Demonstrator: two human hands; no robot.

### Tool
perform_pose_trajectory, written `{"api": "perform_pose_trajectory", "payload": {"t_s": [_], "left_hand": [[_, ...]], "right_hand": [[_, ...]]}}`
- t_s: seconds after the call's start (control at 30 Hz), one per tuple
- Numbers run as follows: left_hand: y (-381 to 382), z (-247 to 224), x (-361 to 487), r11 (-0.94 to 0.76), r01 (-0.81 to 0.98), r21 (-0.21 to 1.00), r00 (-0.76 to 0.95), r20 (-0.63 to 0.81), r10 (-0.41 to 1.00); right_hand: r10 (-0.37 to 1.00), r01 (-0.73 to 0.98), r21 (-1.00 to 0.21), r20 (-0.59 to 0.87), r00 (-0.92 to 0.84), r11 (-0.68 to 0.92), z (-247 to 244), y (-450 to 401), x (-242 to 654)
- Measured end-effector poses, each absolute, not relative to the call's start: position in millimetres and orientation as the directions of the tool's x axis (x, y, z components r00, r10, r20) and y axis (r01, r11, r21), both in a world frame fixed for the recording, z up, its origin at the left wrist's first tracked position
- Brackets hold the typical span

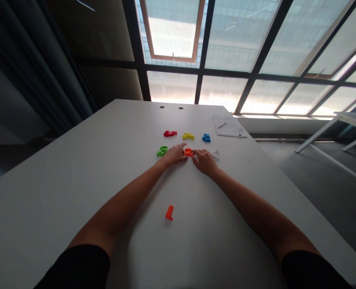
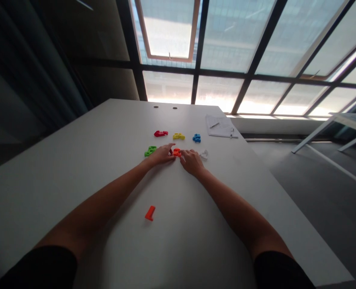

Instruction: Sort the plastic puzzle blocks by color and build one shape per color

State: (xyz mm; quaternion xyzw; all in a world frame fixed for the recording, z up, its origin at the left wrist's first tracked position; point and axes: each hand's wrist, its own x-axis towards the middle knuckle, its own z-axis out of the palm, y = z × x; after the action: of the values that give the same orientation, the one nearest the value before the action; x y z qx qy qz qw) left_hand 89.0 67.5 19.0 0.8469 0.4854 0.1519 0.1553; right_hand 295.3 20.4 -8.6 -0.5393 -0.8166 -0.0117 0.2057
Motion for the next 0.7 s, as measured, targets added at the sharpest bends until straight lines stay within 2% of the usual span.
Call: {"api": "perform_pose_trajectory", "payload": {"t_s": [0.1, 0.17, 0.3, 0.47, 0.57, 0.7], "left_hand": [[45.1, 13.5, 71.4, -0.504, 0.742, 0.441, 0.491, 0.153, 0.858], [25.3, 9.2, 53.3, -0.532, 0.716, 0.452, 0.513, 0.178, 0.840], [-11.6, 6.5, 14.2, -0.608, 0.687, 0.397, 0.594, 0.175, 0.785], [-30.4, 9.9, -6.4, -0.534, 0.748, 0.394, 0.527, 0.136, 0.839], [-31.7, 10.7, -2.9, -0.508, 0.775, 0.375, 0.497, 0.133, 0.857], [-31.5, 9.7, 0.1, -0.478, 0.786, 0.393, 0.462, 0.141, 0.875]], "right_hand": [[0.853, 0.862, -0.220, 0.381, -0.355, 0.457, -6.3, 14.3, 294.7], [0.794, 0.789, -0.228, 0.399, -0.458, 0.570, -2.5, 6.6, 291.1], [0.564, 0.463, -0.330, 0.372, -0.737, 0.822, 10.7, -18.6, 272.0], [0.293, 0.090, -0.547, 0.295, -0.909, 0.832, 26.7, -59.4, 239.0], [0.221, 0.041, -0.563, 0.255, -0.941, 0.825, 27.1, -74.0, 227.3], [0.314, 0.153, -0.498, 0.256, -0.914, 0.853, 22.0, -66.9, 228.4]]}}
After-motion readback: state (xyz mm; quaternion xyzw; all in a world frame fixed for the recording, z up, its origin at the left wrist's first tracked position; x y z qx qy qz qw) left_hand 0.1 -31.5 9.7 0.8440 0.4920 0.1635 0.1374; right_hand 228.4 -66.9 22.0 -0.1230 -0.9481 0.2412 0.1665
